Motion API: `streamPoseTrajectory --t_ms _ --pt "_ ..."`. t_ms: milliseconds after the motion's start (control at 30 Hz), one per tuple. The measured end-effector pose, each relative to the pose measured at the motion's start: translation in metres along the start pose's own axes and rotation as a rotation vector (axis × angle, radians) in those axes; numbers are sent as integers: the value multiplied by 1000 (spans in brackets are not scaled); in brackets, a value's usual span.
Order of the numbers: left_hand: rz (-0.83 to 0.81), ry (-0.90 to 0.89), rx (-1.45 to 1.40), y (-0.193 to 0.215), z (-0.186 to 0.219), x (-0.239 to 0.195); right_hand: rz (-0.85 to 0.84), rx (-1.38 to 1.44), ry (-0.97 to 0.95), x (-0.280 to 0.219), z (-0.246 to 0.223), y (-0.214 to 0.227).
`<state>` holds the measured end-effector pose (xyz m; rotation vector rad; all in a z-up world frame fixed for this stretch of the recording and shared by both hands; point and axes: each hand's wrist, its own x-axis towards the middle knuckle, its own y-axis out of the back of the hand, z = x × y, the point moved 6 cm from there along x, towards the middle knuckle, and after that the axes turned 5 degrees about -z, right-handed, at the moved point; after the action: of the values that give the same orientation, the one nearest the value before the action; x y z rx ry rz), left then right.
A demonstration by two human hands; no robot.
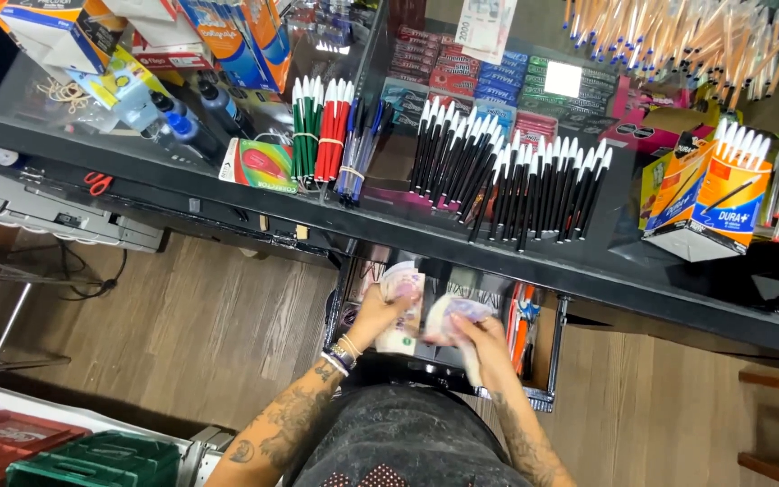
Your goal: Unboxing and arranging pens on a display counter and using a laptop
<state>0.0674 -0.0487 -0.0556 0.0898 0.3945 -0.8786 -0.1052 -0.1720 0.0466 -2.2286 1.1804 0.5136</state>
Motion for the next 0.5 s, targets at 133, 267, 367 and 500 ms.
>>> streamPoseTrajectory --t_ms 133,267,367,500 --pt "-9 68 226 -18 -4 7 -13 -34 73 3 3 -18" --pt "-120 73 227 -24 26 -7 36 -7 176 -11 -16 -26" --pt "-63 127 -37 -16 39 -24 41 65 275 12 2 15" --pt "40 56 10 -5 40 -15 -125 145 221 13 7 24"
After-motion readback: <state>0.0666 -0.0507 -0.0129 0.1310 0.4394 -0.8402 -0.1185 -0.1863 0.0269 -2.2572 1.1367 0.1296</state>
